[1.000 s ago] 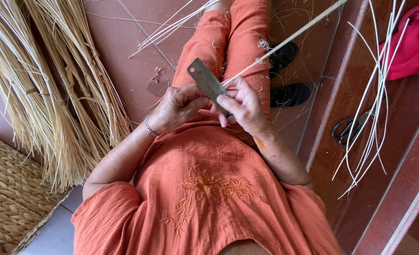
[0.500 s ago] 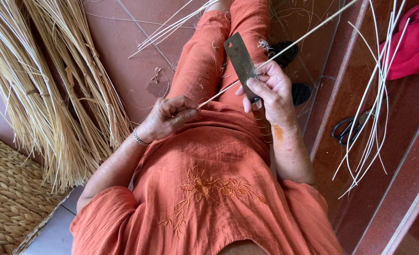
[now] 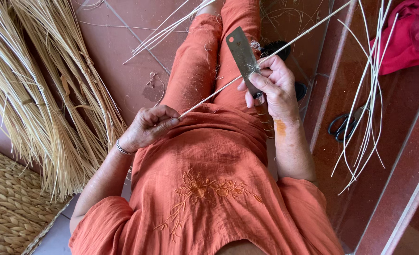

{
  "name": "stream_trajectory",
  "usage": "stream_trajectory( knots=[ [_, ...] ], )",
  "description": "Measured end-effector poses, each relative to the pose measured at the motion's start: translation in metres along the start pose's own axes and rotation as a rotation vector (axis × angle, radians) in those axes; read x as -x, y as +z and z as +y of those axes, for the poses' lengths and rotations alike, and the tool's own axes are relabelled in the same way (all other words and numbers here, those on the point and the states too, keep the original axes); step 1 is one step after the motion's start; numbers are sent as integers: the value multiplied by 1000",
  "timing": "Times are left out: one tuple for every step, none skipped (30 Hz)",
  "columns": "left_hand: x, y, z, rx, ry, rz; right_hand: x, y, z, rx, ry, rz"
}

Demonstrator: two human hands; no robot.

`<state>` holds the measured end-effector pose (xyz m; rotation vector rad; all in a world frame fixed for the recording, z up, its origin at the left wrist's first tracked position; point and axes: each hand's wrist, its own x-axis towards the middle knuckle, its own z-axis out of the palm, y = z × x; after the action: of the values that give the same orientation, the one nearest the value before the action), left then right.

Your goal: The person sits on the floor and uses a small knife to split thin stalks lengthwise, working one stalk at a time and setting split halves aside. They then gather the split stalks into a bundle and align the bundle by hand.

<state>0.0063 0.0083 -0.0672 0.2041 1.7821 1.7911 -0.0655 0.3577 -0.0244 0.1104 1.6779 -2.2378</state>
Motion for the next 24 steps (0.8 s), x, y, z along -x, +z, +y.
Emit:
stream_trajectory(
  knots=[
    [1,-1,-1,-24,-23,8,0,-1,0,6,8,6],
    [2,-2,-1,-48,-43,16,0,-3,-1,2,-8,5],
    [3,-2,-2,-72,-64,24,0,-4,-2,-2,-24,4],
    [4,-3,-4,-58,-26,17,0,-7,-3,-7,-38,3],
    [5,-4,-5,-44,10,10,0,-9,-4,-1,-49,8],
    [6,-5,-6,-31,46,4,0,-11,-4,5,-60,13],
    [7,-5,-7,-34,17,11,0,-13,-5,12,-72,17],
    [7,-6,-8,-37,-11,17,1,-15,-4,23,-63,31],
    [8,-7,-9,-40,-40,22,1,-16,-4,33,-52,46],
    [9,-8,-10,-54,-67,26,0,-17,-4,42,-42,59],
    [9,-9,-11,-68,-95,32,-1,-18,-3,23,-55,45],
    [10,-9,-11,-82,-124,38,-1,-20,-2,3,-67,31],
    [11,-10,-11,-74,-98,33,-3,-21,-2,-17,-81,16],
    [12,-11,-11,-66,-71,27,-4,-22,-2,-16,-104,28],
    [13,-12,-10,-56,-44,20,-4,-25,-3,-13,-126,41],
    [14,-13,-9,-67,-97,31,-4,-26,-3,-12,-147,55],
    [15,-15,-8,-77,-151,41,-4,-28,-3,-17,-131,63],
    [14,-16,-6,-88,-205,50,-3,-29,-3,-23,-115,70],
    [13,-17,-3,-127,-206,37,-2,-28,-2,-30,-97,78],
    [11,-17,-1,-163,-207,23,0,-26,-1,-17,-114,79],
    [7,-18,1,-199,-203,10,1,-22,2,0,-134,78],
    [2,-17,4,-250,-97,-8,0,-17,6,15,-157,74],
    [-3,-15,7,-299,5,-26,1,-10,10,43,-145,68],
    [-8,-11,9,-347,100,-46,2,-1,15,69,-128,62]
  ],
)
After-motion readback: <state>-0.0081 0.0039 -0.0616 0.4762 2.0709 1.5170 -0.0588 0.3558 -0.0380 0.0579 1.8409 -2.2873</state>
